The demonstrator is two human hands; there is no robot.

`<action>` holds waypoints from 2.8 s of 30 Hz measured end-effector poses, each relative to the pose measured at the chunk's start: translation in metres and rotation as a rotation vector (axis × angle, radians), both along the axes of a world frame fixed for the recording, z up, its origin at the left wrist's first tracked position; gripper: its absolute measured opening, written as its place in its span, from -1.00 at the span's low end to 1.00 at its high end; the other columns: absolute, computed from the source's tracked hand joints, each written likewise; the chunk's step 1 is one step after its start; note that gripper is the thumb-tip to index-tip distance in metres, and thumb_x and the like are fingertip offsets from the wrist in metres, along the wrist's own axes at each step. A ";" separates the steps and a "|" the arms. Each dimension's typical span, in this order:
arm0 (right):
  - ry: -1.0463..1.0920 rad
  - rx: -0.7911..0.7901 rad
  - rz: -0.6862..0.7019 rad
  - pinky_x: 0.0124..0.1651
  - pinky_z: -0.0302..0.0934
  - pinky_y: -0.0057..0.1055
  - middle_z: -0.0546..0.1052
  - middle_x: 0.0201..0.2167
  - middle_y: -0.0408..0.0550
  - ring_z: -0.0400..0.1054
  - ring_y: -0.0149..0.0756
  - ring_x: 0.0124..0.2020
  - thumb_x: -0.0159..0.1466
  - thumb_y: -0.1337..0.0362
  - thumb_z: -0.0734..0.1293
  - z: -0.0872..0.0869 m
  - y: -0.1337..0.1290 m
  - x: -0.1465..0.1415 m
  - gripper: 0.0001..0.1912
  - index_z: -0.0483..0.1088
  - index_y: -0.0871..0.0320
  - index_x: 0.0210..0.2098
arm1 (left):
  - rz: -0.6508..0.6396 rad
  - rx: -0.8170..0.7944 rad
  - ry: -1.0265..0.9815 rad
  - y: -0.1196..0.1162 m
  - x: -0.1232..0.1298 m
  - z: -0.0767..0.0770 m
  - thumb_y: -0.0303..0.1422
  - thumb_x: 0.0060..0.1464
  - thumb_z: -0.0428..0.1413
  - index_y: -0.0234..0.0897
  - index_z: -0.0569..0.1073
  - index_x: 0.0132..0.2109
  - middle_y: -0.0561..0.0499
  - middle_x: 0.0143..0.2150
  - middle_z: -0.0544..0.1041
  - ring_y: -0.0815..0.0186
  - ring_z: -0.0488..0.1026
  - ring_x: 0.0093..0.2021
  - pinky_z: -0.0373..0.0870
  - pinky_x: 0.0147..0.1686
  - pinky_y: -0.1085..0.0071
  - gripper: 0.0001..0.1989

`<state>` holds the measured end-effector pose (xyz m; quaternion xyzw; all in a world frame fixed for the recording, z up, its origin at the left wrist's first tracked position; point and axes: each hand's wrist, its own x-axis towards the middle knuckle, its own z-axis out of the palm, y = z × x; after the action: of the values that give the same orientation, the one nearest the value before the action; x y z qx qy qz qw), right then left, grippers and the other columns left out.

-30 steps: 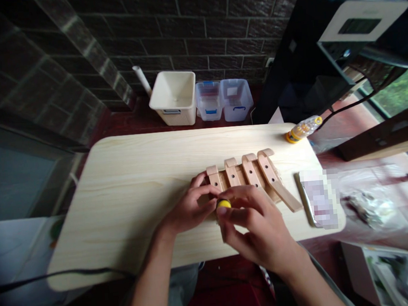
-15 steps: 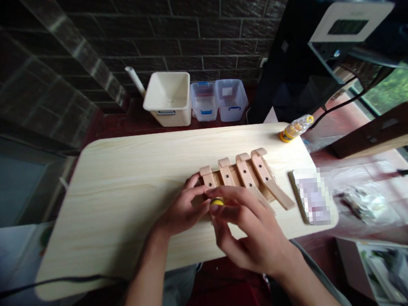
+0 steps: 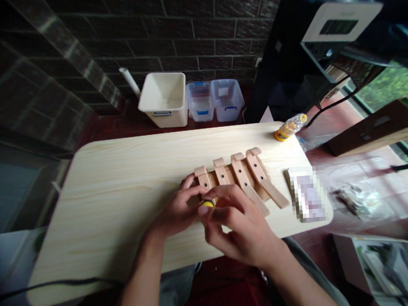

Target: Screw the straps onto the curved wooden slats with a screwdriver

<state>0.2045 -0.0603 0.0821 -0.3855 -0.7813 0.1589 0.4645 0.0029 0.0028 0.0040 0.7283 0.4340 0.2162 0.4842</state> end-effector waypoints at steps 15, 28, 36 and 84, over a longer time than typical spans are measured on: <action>-0.018 -0.001 -0.005 -0.08 0.59 -0.31 0.55 -0.04 0.05 0.59 -0.21 -0.03 0.34 0.54 0.41 0.009 0.000 0.002 -0.64 0.40 0.06 0.04 | -0.011 0.011 -0.006 0.000 0.000 0.000 -0.11 0.25 0.23 -0.13 0.70 -0.02 -0.09 0.37 0.39 -0.04 0.36 0.41 0.37 0.43 0.12 -0.71; 0.007 -0.064 0.057 0.05 0.57 -0.33 0.57 0.12 0.13 0.59 -0.21 0.12 0.34 0.60 0.36 0.009 -0.004 0.004 -0.59 0.39 0.10 0.10 | -0.005 0.011 -0.019 -0.002 0.001 -0.003 -0.14 0.28 0.22 -0.13 0.68 0.01 -0.09 0.45 0.33 -0.05 0.21 0.53 0.23 0.52 0.09 -0.72; 0.007 -0.010 0.022 0.00 0.59 -0.33 0.54 0.04 0.06 0.57 -0.24 0.05 0.36 0.55 0.43 0.000 0.000 0.006 -0.63 0.41 0.09 0.07 | -0.011 -0.027 -0.047 -0.002 0.001 -0.003 -0.06 0.27 0.25 -0.14 0.68 -0.01 -0.11 0.45 0.32 -0.07 0.24 0.51 0.24 0.51 0.05 -0.69; -0.078 0.027 -0.024 -0.10 0.67 -0.30 0.55 0.15 0.12 0.62 -0.16 0.07 0.35 0.57 0.41 -0.001 -0.004 0.002 -0.58 0.38 0.08 0.11 | 0.001 -0.018 -0.076 -0.004 -0.001 0.003 -0.19 0.23 0.28 -0.12 0.70 0.00 -0.11 0.49 0.27 -0.02 0.24 0.53 0.22 0.53 0.11 -0.75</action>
<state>0.2069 -0.0639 0.0812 -0.3945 -0.7963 0.1277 0.4405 0.0018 -0.0014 0.0066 0.7150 0.4174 0.2402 0.5068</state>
